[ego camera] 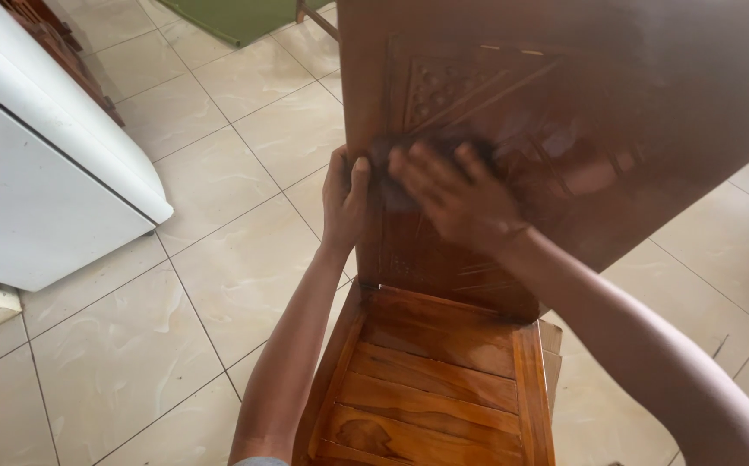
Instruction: Polishing a wooden chair with a cloth and wrapping its legs with cardboard and plastic ties.
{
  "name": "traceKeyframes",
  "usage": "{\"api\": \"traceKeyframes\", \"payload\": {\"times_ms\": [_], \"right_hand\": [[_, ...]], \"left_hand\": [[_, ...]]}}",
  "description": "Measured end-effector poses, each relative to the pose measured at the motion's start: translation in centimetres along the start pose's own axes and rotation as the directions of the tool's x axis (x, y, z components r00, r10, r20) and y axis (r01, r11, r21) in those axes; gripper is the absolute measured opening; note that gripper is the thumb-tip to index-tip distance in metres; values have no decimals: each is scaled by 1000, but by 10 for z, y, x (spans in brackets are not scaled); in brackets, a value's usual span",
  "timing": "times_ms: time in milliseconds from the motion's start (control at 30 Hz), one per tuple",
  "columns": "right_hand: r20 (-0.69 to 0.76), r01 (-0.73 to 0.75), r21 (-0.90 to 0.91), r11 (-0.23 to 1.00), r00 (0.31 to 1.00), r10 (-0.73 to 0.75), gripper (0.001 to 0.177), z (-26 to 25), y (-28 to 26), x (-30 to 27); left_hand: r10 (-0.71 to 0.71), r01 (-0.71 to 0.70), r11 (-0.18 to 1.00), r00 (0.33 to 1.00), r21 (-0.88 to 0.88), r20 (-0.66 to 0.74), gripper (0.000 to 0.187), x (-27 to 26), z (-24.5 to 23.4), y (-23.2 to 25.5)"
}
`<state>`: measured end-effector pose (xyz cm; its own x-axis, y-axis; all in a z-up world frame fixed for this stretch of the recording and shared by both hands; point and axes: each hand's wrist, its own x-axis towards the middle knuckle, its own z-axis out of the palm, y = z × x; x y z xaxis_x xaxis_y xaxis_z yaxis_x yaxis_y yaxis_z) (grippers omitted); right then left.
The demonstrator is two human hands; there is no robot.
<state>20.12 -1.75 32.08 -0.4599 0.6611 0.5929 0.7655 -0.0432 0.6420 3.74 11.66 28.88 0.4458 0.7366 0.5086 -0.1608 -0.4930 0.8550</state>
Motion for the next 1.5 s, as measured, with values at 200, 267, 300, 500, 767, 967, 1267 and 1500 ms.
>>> {"api": "traceKeyframes", "payload": {"times_ms": [200, 267, 300, 500, 767, 967, 1267, 1500], "right_hand": [[-55, -252, -273, 929, 968, 246, 58, -3, 46, -43], [-33, -209, -183, 961, 978, 206, 54, 7, 19, -76], [-27, -156, -78, 985, 988, 155, 50, 11, 5, -93], [17, -100, -96, 990, 995, 102, 48, 10, 12, -139], [37, -433, -240, 869, 890, 454, 63, -34, 63, -158], [53, -402, -221, 889, 905, 422, 62, -25, 61, -196], [50, -612, -102, 784, 784, 618, 62, -35, 67, -169], [73, -609, -33, 792, 789, 610, 79, -29, 54, -145]], "left_hand": [[-134, 153, 984, 973, 89, -189, 40, -2, 30, 4], [-138, 159, 983, 968, 90, -208, 40, -1, 31, 1], [-140, 168, 981, 959, 97, -244, 40, -3, 32, -1], [-44, 94, 982, 957, 163, -287, 44, -5, 38, -13], [10, 22, 990, 974, 139, -228, 26, -8, 35, 20], [40, 2, 981, 975, 192, -217, 33, -8, 32, 8], [-51, 75, 987, 985, 144, -164, 45, -10, 27, 21], [-80, 97, 989, 986, 115, -147, 46, -8, 25, 18]]}}
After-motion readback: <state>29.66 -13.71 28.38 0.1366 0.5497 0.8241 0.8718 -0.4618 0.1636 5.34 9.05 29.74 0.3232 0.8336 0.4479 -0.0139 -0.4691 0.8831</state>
